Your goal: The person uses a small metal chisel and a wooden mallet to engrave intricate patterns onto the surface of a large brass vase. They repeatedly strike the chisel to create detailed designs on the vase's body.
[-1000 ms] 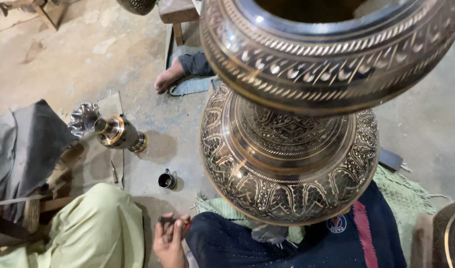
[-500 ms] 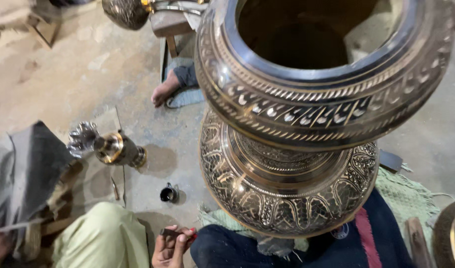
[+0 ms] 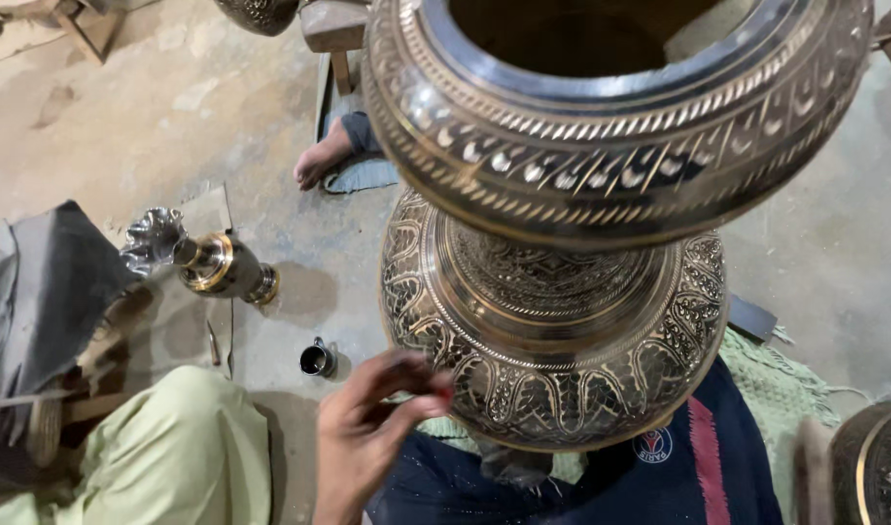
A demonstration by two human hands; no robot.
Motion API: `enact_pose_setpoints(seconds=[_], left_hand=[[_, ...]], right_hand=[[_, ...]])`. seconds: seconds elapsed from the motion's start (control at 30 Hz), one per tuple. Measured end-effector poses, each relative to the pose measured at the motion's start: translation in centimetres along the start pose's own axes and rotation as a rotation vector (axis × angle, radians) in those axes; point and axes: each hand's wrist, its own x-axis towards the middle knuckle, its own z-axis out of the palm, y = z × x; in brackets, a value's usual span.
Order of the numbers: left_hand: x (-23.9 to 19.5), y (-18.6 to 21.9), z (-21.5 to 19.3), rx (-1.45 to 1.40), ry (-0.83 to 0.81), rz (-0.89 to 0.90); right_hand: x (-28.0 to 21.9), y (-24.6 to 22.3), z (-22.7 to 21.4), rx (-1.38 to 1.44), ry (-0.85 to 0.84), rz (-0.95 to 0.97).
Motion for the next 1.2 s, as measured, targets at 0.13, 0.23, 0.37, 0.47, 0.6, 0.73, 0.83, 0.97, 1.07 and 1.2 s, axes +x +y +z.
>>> enact_pose_setpoints(seconds=[0.13,0.23,0.37,0.47,0.6,0.73,0.83,0.97,1.07,1.2], left_hand=[[2.2,3.2,3.4,0.267,-0.254,0.213],[3.6,4.0,5.5,0.329,-0.414,0.396],[4.6,4.4,6.5,0.523,-0.503,0.534],[4.8,4.2,5.9,0.525,-0.589,0.65],[4.9,2.9,5.4,0.535,-0.648,0.624],[4.9,1.6,5.2,0.654,-0.668,0.605],[5.2,0.8,5.3,0.65,-0.638,0.652],[5.1,0.4,5.3,0.589,-0.625,0.676],[4.9,0.8,5.3,0.644,-0.633,0.684],[5.0,1.3,5.3,0.623,-0.6,0.638]], right_hand=[[0.0,-2.2,-0.1,0.005,0.013,-0.091],[0.1,-3.9,-1.3,0.009,0.018,-0.211],[-0.2,-6.3,-3.6,0.011,0.033,-0.353],[-1.6,-8.0,-4.5,0.017,0.036,-0.447],[-4.1,-10.4,-5.3,0.035,0.048,-0.609],[-6.4,-13.7,-7.2,0.04,0.035,-0.807],[-8.0,-16.8,-9.0,-0.01,0.002,-0.928],[-10.3,-20.9,-9.7,0.063,0.007,-1.118],[-11.5,-23.1,-10.0,-0.035,0.043,-1.165],[-12.2,-24.6,-9.6,0.049,0.085,-1.159]])
